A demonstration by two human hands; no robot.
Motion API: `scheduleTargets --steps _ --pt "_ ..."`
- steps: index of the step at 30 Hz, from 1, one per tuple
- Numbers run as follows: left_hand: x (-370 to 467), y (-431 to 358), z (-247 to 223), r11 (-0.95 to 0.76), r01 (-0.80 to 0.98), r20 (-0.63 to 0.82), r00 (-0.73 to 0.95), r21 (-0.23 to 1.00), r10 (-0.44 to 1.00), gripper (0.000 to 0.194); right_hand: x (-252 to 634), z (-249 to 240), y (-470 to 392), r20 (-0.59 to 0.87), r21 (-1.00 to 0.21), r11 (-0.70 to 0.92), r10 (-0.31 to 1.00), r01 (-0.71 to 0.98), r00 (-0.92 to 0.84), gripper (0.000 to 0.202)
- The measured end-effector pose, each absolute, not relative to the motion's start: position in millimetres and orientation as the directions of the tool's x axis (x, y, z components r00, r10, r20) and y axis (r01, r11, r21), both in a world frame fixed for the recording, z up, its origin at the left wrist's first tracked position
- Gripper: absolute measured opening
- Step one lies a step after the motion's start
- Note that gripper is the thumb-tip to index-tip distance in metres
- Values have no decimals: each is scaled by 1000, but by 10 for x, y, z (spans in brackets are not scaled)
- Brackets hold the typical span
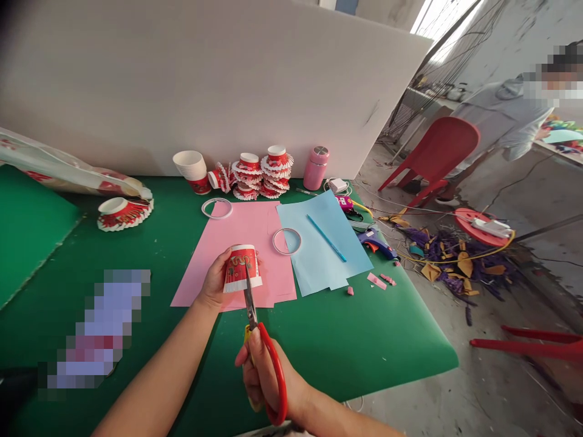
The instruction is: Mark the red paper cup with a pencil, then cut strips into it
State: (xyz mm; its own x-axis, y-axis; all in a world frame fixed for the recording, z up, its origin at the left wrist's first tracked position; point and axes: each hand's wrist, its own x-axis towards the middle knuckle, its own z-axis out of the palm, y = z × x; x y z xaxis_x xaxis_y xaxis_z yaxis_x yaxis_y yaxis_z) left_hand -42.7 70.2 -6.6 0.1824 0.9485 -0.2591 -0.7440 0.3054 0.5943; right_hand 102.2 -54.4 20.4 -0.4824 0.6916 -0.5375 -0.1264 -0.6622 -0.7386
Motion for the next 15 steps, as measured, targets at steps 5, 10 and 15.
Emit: scheduleTargets --steps 5,10,15 --pt "-424 699 -54 333 -723 -279 200 605 939 29 1026 198 -557 -505 -761 -634 714 -141 -485 70" --pt "-418 696 -46 321 -726 -282 181 608 942 29 1026 199 -561 -501 -777 -616 729 -129 -467 70" --pt "-417 689 -26 315 -727 -282 171 611 944 26 1022 181 -567 -502 -780 -615 726 -117 -470 69"
